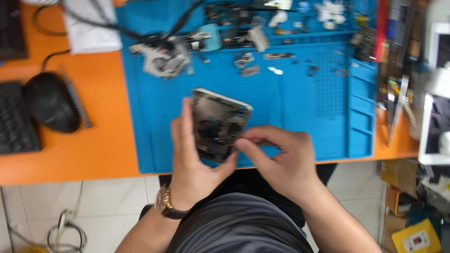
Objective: The person disassembles a smartphone on a blue work mat, using tweezers and a screwdriver to remove screws and internal components. They carefully lift and separate parts of the device, placing removed items on the mat.
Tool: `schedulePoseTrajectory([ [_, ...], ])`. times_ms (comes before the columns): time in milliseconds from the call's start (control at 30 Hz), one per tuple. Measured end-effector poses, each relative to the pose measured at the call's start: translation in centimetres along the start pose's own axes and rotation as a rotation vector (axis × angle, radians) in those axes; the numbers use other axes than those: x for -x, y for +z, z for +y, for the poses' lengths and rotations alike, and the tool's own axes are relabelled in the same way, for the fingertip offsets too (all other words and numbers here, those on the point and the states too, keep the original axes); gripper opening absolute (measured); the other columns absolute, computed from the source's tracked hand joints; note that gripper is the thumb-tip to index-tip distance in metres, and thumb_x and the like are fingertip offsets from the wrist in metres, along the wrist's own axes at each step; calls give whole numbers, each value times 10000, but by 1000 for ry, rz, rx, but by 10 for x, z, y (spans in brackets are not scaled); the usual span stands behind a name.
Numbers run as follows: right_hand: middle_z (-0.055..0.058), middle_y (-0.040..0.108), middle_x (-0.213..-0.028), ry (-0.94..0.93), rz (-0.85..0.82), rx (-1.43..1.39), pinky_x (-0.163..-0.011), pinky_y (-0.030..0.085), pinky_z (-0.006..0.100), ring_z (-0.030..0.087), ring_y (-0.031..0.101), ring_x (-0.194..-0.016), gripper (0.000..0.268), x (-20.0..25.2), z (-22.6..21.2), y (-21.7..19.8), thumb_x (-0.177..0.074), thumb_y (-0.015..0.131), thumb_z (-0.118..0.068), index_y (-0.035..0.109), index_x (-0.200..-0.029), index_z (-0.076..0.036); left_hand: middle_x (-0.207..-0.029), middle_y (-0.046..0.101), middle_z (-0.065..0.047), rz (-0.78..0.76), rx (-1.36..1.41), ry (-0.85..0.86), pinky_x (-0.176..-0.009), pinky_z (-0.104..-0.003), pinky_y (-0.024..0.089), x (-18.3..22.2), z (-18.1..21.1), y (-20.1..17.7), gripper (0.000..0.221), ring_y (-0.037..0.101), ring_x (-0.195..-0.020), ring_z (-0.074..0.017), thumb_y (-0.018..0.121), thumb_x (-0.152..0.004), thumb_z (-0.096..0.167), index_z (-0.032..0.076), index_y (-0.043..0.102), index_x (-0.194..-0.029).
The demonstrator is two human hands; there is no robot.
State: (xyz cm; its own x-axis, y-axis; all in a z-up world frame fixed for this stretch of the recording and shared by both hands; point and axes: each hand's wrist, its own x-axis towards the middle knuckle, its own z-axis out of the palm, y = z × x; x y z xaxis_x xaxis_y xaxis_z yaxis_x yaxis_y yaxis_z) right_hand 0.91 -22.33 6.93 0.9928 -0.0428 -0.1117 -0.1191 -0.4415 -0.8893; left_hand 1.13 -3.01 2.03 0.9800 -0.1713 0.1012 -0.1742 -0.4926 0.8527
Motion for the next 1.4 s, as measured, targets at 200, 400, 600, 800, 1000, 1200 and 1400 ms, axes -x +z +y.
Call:
schedulePoseTrajectory([
  [200,98,847,-933,-27,-13,-2,-786,708,276,188,860,-896,140,-3,-6,16,-991,740,-174,778,-1006,-40,-1469,492,-200,53,42,-30,-1056,-452,611,2,-10,-9,1239,569,-1407,-366,964,-917,303,112,64,-1746],
  [400,65,821,-934,12,37,291,-765,601,285,141,781,-852,128,-36,0,1,-1083,721,-172,774,-1074,-55,-1499,452,-210,114,133,-69,-1041,-416,681,5,-17,-9,1251,590,-1422,-363,967,-891,295,96,64,-1734],
  [600,-28,745,-862,-122,150,877,-698,472,434,190,696,-755,199,-64,43,-31,-1176,881,-304,830,-1046,-163,-1768,257,-229,142,193,12,-1234,-473,607,7,-22,-14,1265,470,-1549,-374,973,-929,328,96,39,-1749],
  [800,55,849,-1042,-42,-49,502,-666,574,328,168,774,-703,215,-23,-14,-7,-1096,689,-241,811,-1178,-84,-1706,278,-190,17,336,-151,-1303,-490,497,5,1,-32,1213,447,-1608,-364,861,-938,429,132,0,-1739],
  [1000,48,776,-731,239,-196,181,-576,602,297,143,788,-560,379,12,6,1,-1012,662,-245,768,-1334,-76,-1294,532,-135,-219,263,-146,-891,-386,484,15,0,-29,695,569,-1057,-250,443,-1170,291,64,91,-1726],
  [1200,36,816,-974,202,-145,253,-565,490,337,120,656,-603,417,19,12,-14,-1055,603,-258,716,-1428,-111,-1270,708,-142,-254,7,-81,-667,-383,546,15,-8,-24,659,696,-811,-225,620,-1101,173,89,336,-1689],
  [1400,12,826,-1075,156,-177,211,-603,542,293,91,663,-614,387,16,16,-68,-1048,620,-280,718,-1390,-129,-1277,680,-161,-249,3,-312,-541,-325,697,1,9,-25,693,775,-653,-182,676,-1005,140,42,442,-1650],
])
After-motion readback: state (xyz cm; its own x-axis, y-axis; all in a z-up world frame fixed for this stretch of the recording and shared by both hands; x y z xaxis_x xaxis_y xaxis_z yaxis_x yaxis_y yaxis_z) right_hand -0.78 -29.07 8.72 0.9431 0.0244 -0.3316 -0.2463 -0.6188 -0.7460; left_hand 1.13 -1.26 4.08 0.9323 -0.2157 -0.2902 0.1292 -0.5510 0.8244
